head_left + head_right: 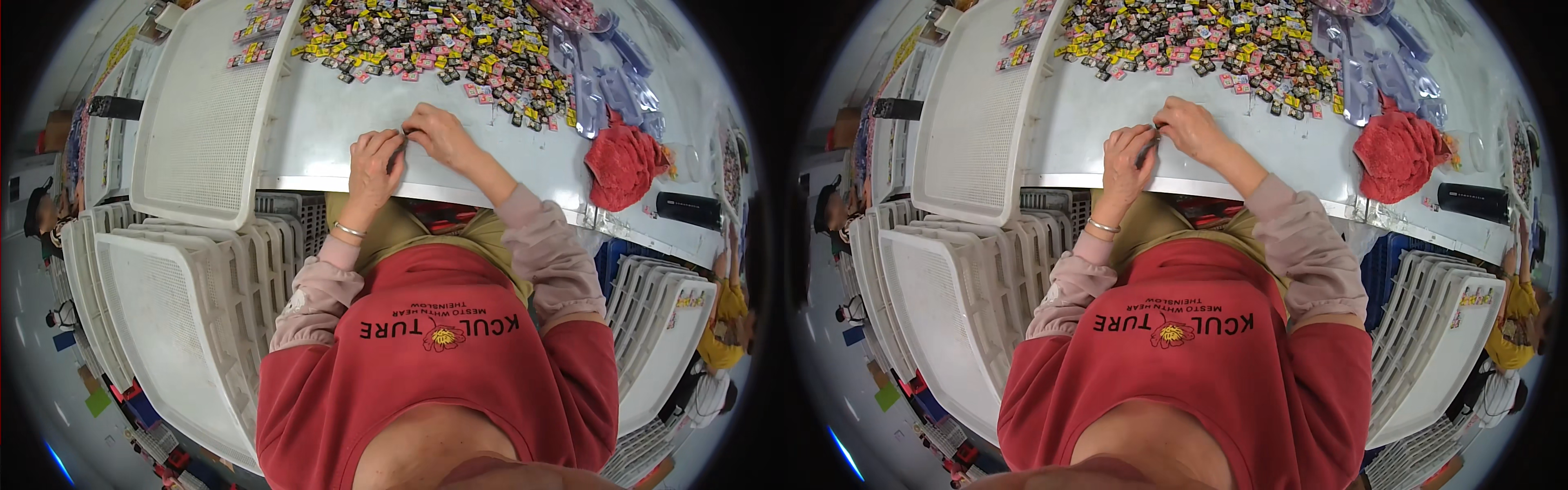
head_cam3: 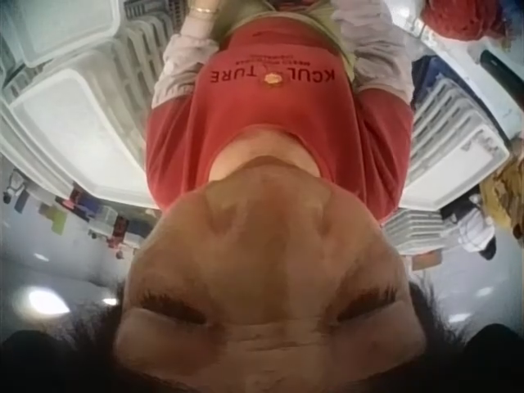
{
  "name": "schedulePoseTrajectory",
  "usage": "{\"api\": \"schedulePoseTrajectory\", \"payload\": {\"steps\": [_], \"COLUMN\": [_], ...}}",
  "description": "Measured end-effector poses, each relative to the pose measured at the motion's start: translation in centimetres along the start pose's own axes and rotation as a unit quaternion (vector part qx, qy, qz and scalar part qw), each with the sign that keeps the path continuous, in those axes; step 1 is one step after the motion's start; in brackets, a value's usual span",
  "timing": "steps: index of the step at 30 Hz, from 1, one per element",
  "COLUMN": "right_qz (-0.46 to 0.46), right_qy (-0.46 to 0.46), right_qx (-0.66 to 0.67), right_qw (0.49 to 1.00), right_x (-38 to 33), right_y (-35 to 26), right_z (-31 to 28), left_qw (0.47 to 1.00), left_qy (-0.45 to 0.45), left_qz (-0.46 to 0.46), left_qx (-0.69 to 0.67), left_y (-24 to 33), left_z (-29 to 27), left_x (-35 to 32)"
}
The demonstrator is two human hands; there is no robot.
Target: Picking up small colorful toys from a large pile and placing them into individual plastic bags.
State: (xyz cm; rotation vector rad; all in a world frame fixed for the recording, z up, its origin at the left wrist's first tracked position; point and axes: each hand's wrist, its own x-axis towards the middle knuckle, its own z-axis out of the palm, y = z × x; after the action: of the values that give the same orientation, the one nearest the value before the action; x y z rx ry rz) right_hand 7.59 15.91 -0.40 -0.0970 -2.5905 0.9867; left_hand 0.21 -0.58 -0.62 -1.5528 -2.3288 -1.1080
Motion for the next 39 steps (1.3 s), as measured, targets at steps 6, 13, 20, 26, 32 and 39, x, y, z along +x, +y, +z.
{"api": "schedulePoseTrajectory", "payload": {"steps": [6,13,20,26,32,39], "right_qz": [0.017,0.033,0.097,0.168,0.156,0.209], "right_qy": [0.081,0.064,0.071,0.061,0.093,0.109], "right_qx": [-0.092,-0.036,0.006,0.051,0.070,0.136], "right_qw": [0.992,0.997,0.993,0.983,0.981,0.962], "right_x": [-1.2,-1.3,-1.6,-1.7,-1.4,-0.8], "right_y": [-1.4,-1.4,-2.3,-2.2,-2.2,-2.3], "right_z": [1.3,1.7,2.2,-0.1,1.3,1.6], "left_qw": [1.000,1.000,0.998,0.997,0.997,0.997], "left_qy": [-0.005,0.013,0.033,0.046,0.046,0.044], "left_qz": [0.002,0.005,-0.013,0.019,0.011,0.021], "left_qx": [0.001,-0.011,-0.054,-0.052,-0.058,-0.054], "left_y": [-0.1,0.2,0.0,-0.4,-0.7,-0.5], "left_z": [0.0,0.1,0.3,0.3,0.6,0.4], "left_x": [0.6,0.2,-0.4,0.5,-0.3,-0.6]}}
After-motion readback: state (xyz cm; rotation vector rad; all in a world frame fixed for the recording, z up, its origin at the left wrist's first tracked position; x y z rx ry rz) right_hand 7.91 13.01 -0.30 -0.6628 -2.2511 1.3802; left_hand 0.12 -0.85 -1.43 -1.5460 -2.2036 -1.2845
